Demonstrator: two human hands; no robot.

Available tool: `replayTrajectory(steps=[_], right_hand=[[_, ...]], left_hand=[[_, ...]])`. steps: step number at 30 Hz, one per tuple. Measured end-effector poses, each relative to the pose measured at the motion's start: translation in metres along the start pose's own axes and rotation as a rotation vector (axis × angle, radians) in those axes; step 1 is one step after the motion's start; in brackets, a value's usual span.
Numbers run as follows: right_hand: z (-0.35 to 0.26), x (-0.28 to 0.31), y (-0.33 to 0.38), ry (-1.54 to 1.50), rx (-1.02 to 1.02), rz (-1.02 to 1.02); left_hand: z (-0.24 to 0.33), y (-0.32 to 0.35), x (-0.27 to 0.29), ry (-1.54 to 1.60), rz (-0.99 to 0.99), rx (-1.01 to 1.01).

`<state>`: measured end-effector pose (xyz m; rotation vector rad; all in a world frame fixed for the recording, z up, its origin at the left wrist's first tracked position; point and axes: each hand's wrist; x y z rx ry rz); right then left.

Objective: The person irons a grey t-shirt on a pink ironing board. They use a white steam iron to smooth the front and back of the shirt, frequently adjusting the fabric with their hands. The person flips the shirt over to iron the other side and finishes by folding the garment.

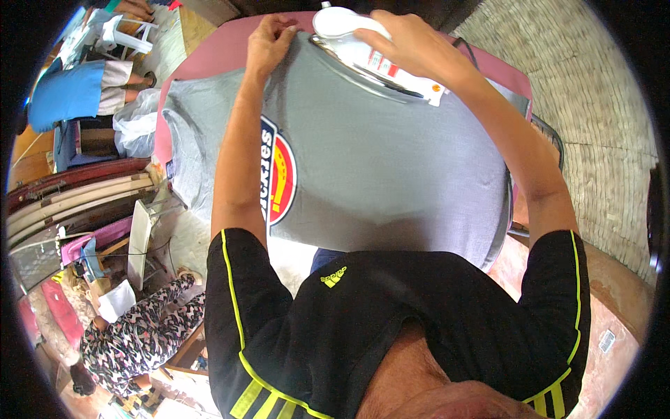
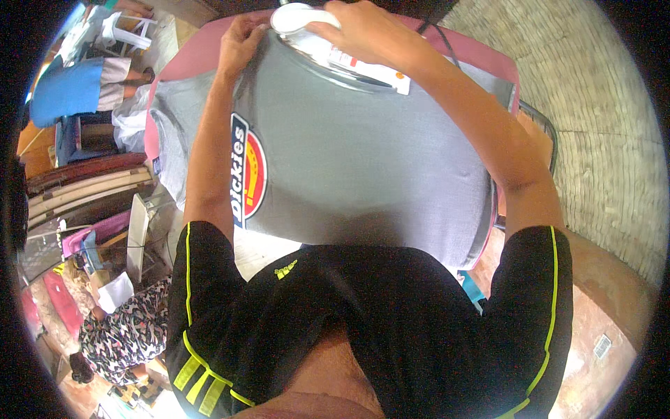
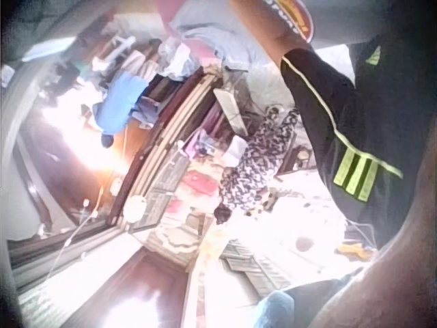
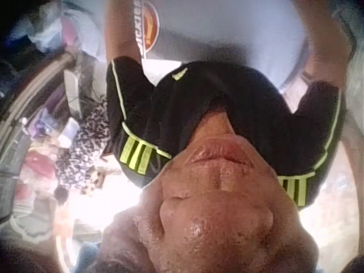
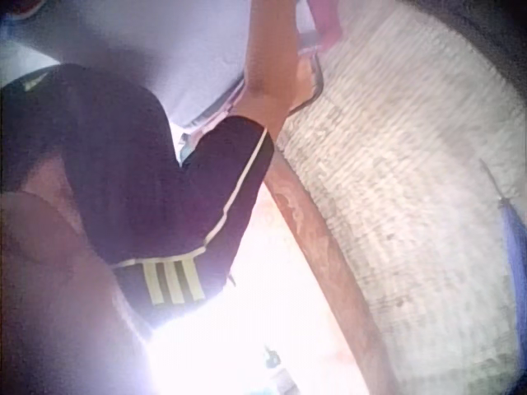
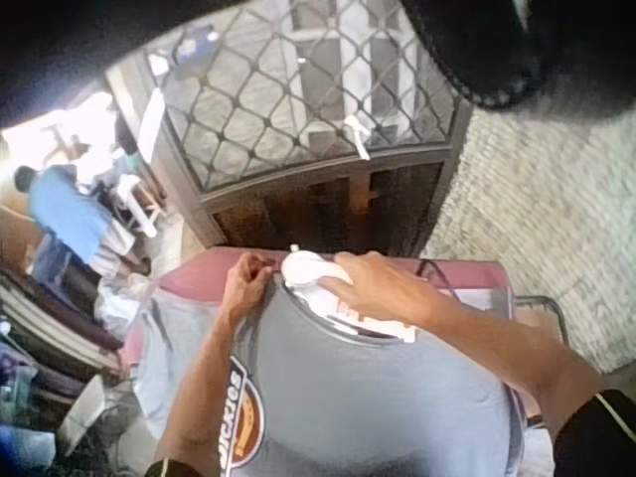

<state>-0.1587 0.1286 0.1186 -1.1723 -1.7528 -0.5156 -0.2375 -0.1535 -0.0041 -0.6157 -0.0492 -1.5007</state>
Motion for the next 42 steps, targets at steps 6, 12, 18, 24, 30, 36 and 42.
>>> replayTrajectory(steps=[6, 12, 18, 24, 30, 36, 42], right_hand=[[-0.019, -0.011, -0.004, 0.032, -0.1, 0.043], [-0.017, -0.013, 0.008, 0.023, -0.145, 0.048], [-0.033, -0.014, -0.009, -0.036, -0.131, 0.027], [-0.045, -0.02, -0.048, -0.014, 0.093, -0.109], [-0.09, -0.055, -0.085, 0.087, 0.258, -0.158], [-0.149, -0.108, -0.131, 0.084, 0.376, -0.099], [-0.209, -0.157, -0.176, 0.095, 0.227, -0.132]], left_hand=[[0.005, 0.009, 0.03, 0.033, -0.165, 0.065], [-0.05, 0.029, 0.202, -1.105, 0.066, 0.176], [-0.086, 0.047, 0.259, -0.944, -0.022, 0.475], [-0.116, 0.043, 0.279, -0.269, 0.114, 0.381], [-0.125, 0.051, 0.271, -0.46, 0.229, 0.352], [-0.111, 0.062, 0.257, -0.467, 0.236, 0.401], [-0.117, 0.07, 0.264, -0.482, 0.236, 0.292]])
Point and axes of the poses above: each hand's wrist, its own y-axis away from the middle knuckle, its own x-axis out of the back of the hand, z = x × y, and after that the axes turned 2 degrees about x, right-handed
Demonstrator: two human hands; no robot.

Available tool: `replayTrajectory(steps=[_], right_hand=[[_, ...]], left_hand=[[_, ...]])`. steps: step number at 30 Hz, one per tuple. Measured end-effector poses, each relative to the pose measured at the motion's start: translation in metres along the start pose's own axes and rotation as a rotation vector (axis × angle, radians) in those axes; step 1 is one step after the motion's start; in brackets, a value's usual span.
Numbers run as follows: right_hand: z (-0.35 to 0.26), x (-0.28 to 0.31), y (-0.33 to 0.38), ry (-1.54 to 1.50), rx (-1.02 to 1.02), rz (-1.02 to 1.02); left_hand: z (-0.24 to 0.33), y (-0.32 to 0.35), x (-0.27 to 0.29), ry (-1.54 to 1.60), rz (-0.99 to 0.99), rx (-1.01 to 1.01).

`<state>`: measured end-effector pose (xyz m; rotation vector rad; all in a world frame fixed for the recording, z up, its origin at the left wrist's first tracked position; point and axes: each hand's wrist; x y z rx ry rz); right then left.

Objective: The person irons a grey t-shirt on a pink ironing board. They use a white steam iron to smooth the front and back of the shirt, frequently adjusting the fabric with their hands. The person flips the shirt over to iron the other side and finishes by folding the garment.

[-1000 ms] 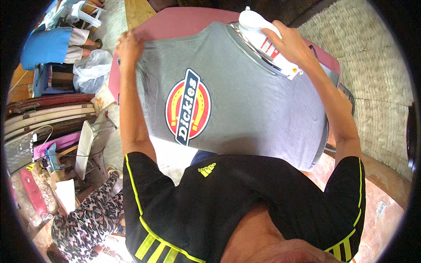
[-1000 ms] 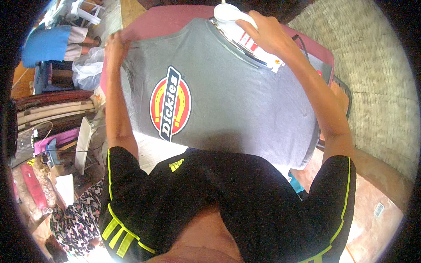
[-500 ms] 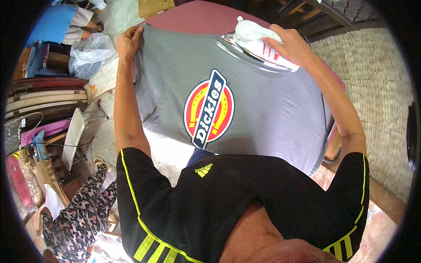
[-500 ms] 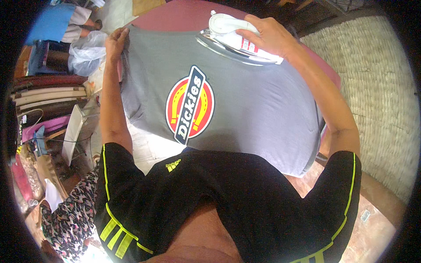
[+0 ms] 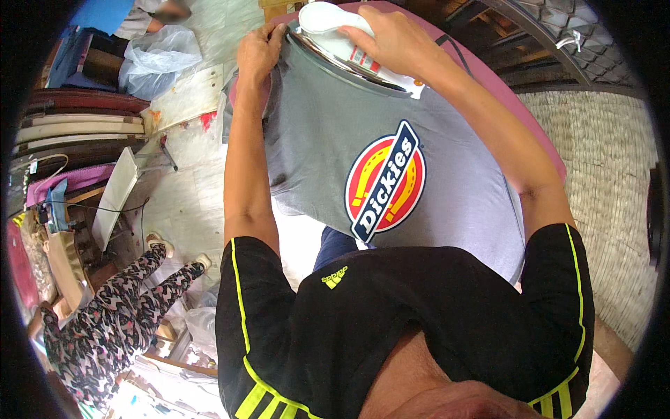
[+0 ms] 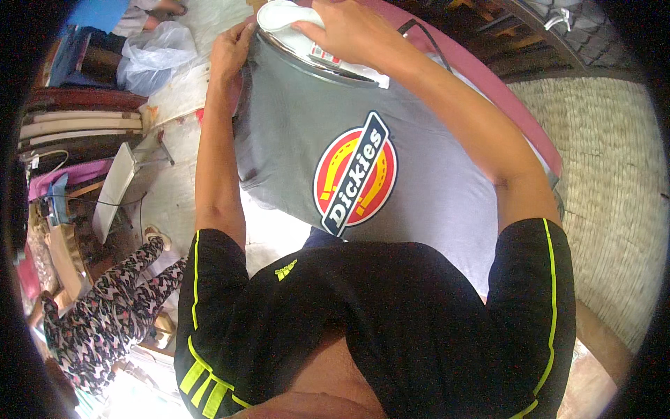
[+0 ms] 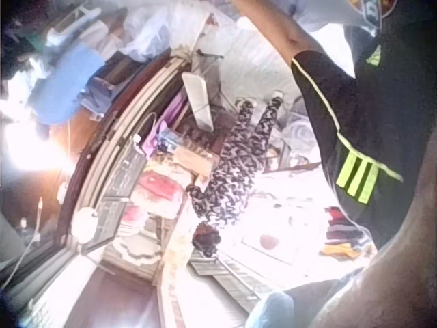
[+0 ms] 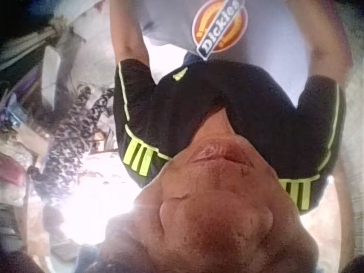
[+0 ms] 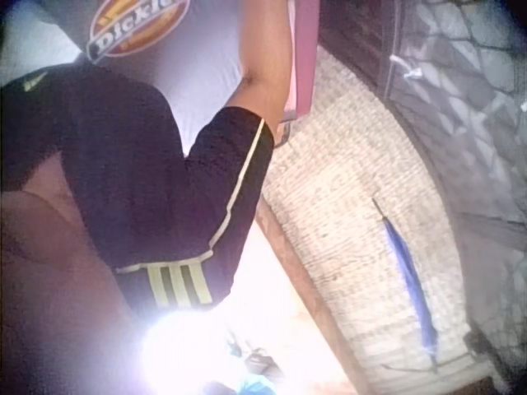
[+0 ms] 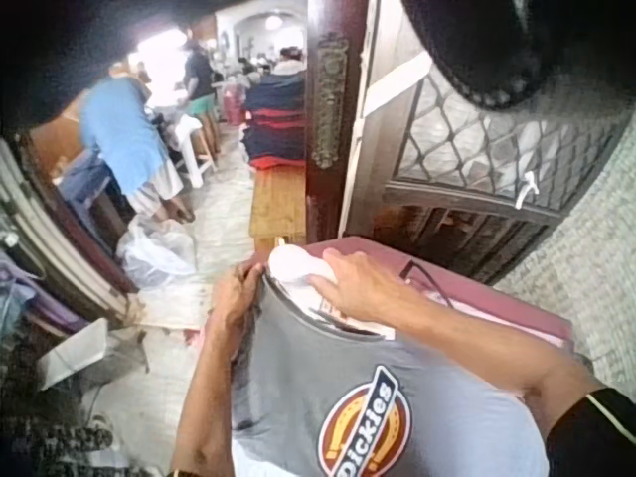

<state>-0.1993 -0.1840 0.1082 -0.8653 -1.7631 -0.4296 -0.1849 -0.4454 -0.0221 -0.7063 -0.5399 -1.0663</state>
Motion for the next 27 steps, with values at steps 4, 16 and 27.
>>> replayTrajectory(steps=[4, 16, 27], right_hand=[[-0.016, -0.01, -0.033, -0.075, -0.027, 0.069], [-0.017, -0.02, -0.034, -0.085, 0.005, -0.031], [-0.029, -0.01, -0.036, -0.206, -0.026, -0.012]], left_hand=[[0.007, 0.019, 0.015, 0.103, 0.038, -0.012], [0.013, 0.048, 0.003, 0.203, 0.37, 0.018], [0.015, 0.046, 0.004, 0.22, 0.35, 0.045]])
Point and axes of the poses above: each hand's wrist, its own y-axis away from the middle knuckle, its own x-axis out of the back of the hand, z = x × y, and after that the axes turned 2 degrees about x, right-handed
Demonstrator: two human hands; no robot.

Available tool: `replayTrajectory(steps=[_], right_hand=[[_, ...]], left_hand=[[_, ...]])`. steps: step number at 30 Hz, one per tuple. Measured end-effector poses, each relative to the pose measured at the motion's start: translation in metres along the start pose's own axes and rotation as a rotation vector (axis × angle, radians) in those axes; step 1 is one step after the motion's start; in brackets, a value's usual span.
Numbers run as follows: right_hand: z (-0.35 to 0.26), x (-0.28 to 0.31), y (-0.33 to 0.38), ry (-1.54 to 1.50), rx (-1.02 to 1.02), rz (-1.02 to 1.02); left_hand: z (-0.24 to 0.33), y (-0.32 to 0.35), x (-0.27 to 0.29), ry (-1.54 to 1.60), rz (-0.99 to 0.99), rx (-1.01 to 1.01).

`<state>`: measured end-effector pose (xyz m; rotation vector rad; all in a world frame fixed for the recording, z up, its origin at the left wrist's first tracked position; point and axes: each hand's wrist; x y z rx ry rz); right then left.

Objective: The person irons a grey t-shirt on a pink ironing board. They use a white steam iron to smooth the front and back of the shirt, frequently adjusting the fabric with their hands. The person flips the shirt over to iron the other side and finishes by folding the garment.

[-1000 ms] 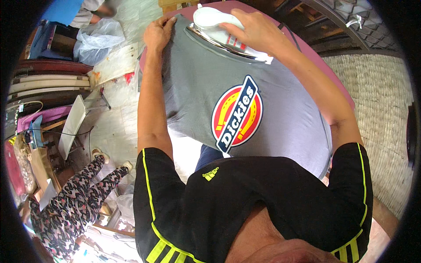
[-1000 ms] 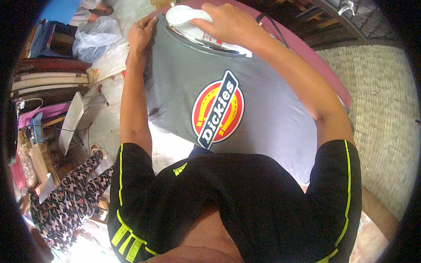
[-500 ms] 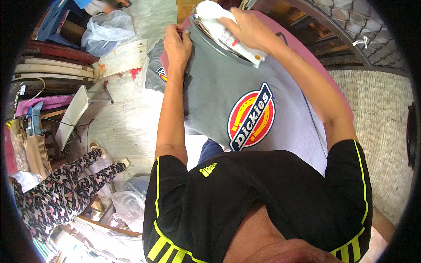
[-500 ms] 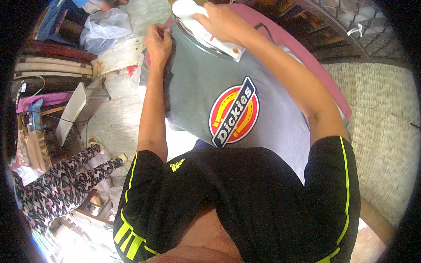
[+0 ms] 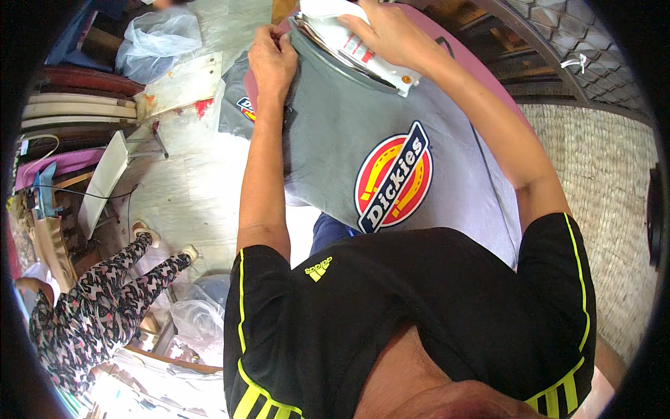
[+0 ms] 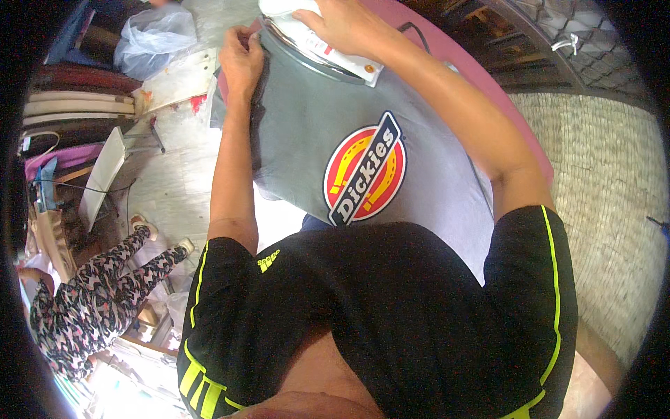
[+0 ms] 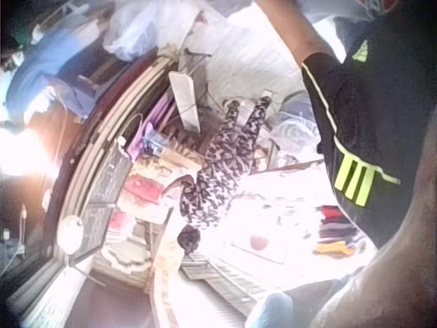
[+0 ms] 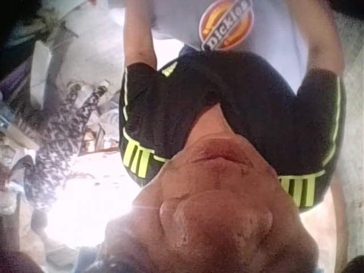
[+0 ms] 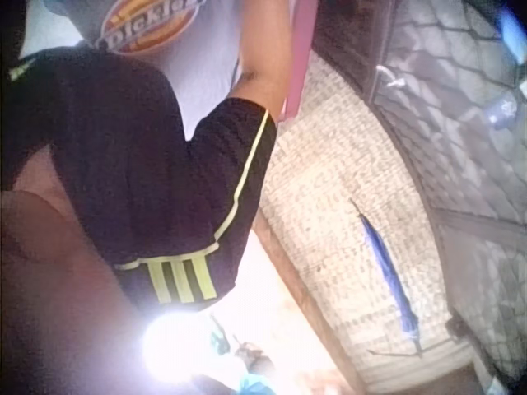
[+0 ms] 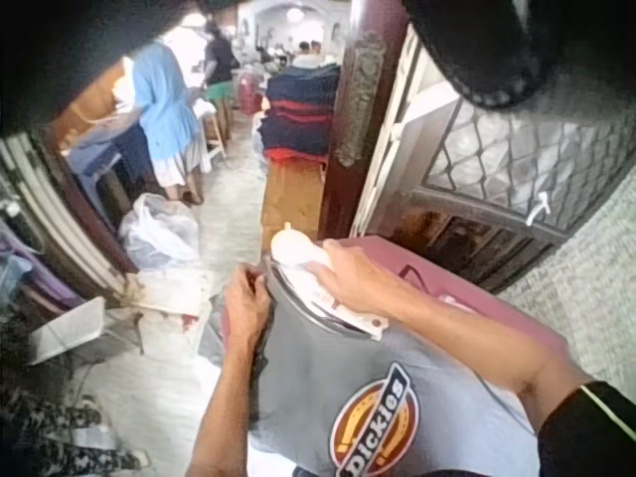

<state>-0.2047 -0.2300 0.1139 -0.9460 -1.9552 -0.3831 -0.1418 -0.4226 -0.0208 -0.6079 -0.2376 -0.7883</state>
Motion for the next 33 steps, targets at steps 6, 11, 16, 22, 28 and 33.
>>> replayTrajectory(steps=[6, 11, 16, 22, 28, 33], right_hand=[[0.004, 0.003, -0.001, 0.074, 0.069, -0.053], [0.031, 0.014, 0.028, 0.125, 0.198, -0.039], [0.047, 0.041, 0.063, 0.269, 0.087, -0.22], [0.142, 0.143, 0.153, -0.003, -0.094, -0.061], [0.116, 0.249, 0.245, 0.006, -0.448, 0.078], [0.106, 0.234, 0.264, 0.186, -0.201, 0.097]], left_hand=[[0.001, 0.0, 0.001, 0.023, -0.019, 0.061], [-0.003, -0.001, 0.001, -0.017, -0.016, 0.003], [-0.001, -0.006, 0.008, -0.074, -0.082, -0.004], [0.064, 0.028, -0.024, -0.603, -0.024, -0.41], [0.19, 0.225, -0.104, -0.384, -0.554, -0.618], [0.239, 0.339, -0.119, 0.099, -0.822, -0.9]])
Point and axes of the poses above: each hand's wrist, its own y-axis away from the middle knuckle, its own x-axis out of the back of the hand, z = x × y, and after that the axes turned 2 degrees about x, right-handed
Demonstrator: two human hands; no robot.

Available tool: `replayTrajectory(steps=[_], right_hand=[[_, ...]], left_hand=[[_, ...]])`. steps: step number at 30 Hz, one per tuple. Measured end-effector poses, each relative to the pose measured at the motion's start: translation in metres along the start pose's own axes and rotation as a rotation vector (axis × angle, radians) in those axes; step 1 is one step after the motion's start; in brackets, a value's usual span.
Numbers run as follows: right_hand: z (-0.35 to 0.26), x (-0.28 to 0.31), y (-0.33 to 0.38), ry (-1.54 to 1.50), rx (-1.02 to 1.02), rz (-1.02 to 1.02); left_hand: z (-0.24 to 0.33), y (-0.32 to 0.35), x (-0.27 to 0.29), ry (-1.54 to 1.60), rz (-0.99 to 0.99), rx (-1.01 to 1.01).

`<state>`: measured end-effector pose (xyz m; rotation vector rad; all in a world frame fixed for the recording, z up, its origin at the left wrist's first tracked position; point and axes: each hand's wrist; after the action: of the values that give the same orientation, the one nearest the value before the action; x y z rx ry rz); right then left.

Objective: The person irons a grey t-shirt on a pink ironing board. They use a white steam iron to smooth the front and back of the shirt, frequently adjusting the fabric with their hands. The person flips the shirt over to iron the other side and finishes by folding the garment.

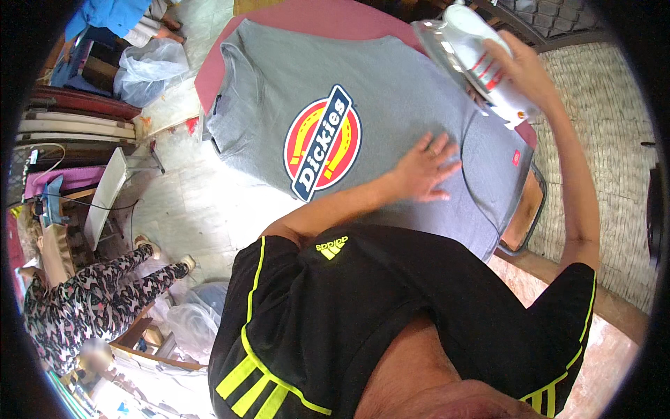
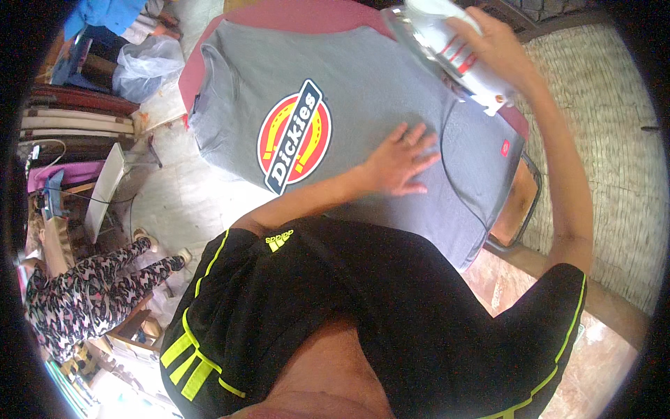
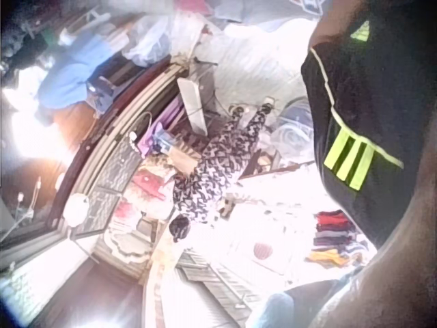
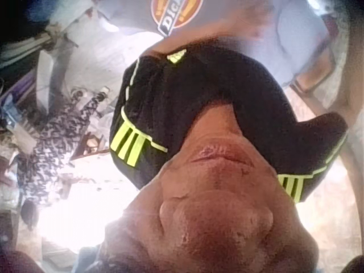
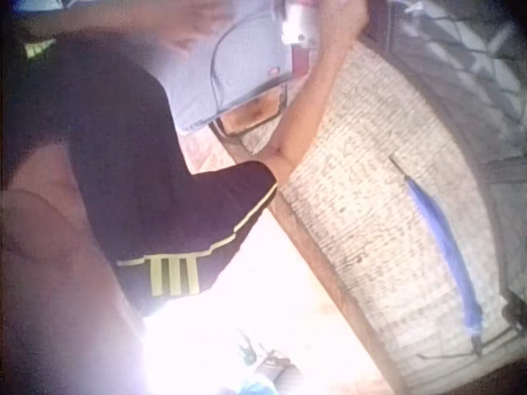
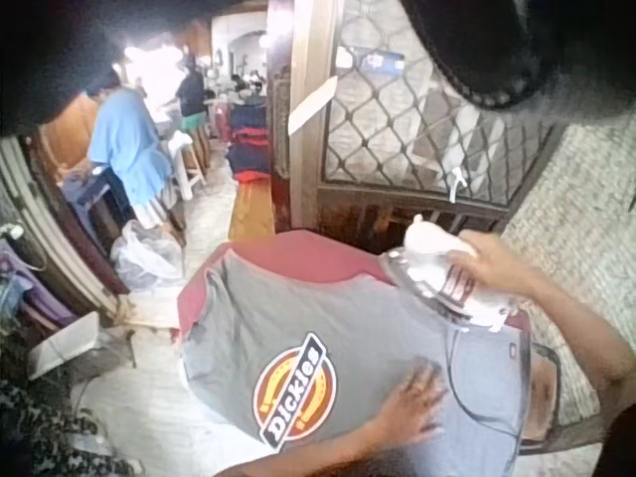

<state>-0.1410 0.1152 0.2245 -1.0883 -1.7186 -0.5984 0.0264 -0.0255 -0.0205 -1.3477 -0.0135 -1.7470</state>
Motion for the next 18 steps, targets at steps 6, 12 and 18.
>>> replayTrajectory(steps=[6, 12, 18], right_hand=[[-0.008, -0.092, -0.023, -0.056, 0.205, -0.122], [-0.035, -0.143, -0.087, 0.043, 0.532, -0.039], [-0.05, -0.161, -0.107, 0.068, 0.493, -0.087]], left_hand=[[0.017, 0.023, 0.028, 0.014, -0.101, 0.117], [0.002, 0.053, 0.077, -0.085, -0.076, 0.477], [0.001, 0.053, 0.073, -0.072, -0.092, 0.506]])
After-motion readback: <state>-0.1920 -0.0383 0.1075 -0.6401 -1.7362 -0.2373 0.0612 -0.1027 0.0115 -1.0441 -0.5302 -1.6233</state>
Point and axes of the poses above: each hand's wrist, its own y-axis away from the middle knuckle, its own x-axis out of the back of the hand, z = x × y, and after that the axes turned 2 degrees about x, right-handed
